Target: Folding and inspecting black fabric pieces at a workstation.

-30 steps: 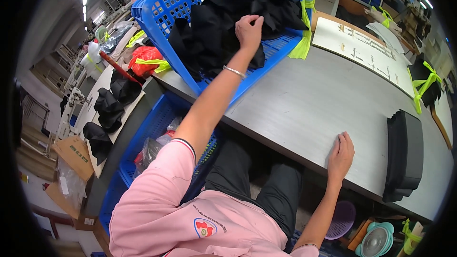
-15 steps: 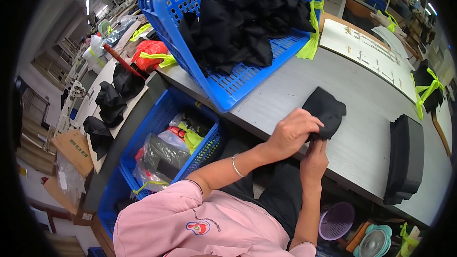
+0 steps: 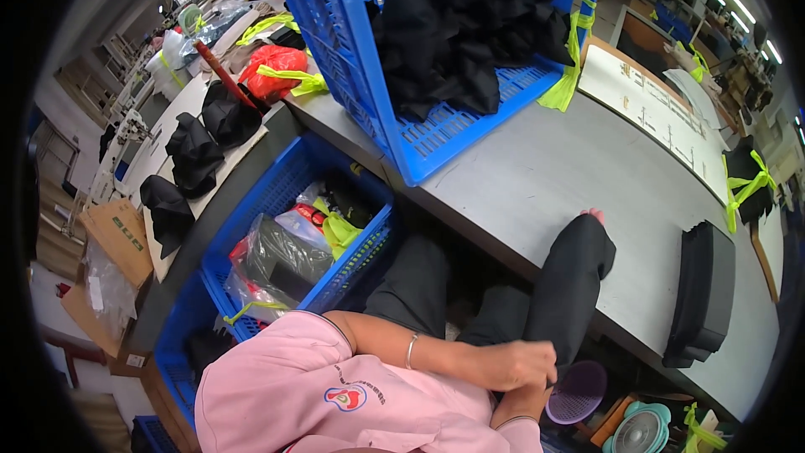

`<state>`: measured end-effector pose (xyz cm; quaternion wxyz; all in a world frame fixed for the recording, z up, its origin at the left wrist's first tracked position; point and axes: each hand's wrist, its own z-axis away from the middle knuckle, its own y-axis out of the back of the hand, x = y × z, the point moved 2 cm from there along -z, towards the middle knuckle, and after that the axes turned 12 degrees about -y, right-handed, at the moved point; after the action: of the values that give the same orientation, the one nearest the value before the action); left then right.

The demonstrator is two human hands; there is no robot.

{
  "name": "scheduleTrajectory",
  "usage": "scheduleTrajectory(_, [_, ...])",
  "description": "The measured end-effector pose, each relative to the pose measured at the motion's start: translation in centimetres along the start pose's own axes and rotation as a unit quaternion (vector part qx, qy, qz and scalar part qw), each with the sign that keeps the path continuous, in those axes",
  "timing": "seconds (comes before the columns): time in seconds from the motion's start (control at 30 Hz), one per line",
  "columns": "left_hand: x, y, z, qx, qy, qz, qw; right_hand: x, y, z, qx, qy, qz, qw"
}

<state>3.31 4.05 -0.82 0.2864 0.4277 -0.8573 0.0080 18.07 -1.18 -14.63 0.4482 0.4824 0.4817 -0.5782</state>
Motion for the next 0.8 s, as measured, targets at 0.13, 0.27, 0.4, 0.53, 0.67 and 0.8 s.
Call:
scheduleTrajectory(0.13, [0.5,0.9,0.9,0.055,0.039,0.011,0.998,-2.1,-2.8,-2.7,0.055,-0.005,-0.088,0.995])
scheduleTrajectory(0.27, [1.8,2.6,1.1,0.115,0.206,0.055,0.970,-8.9,-4.2,-13.9,0.115,-0.015,-0.166,0.979])
scheduleTrajectory(0.4, [0.2,4.7,3.4,0.026,0.226,0.018,0.974,-11.5,-8.4,-16.2,0.173,-0.032,-0.243,0.954])
scheduleTrajectory(0.53, [-1.6,5.9,2.8,0.196,0.352,0.217,0.889,-10.2,-7.7,-17.7,0.224,-0.042,-0.298,0.927])
scheduleTrajectory(0.67, [-7.0,8.4,1.2,0.367,0.289,0.112,0.877,-8.1,-10.9,-18.5,0.068,0.113,0.016,0.991])
scheduleTrajectory(0.8, [-9.4,11.6,-2.1,0.399,0.238,-0.152,0.872,-7.6,-12.3,-17.5,0.028,0.018,-0.090,0.995])
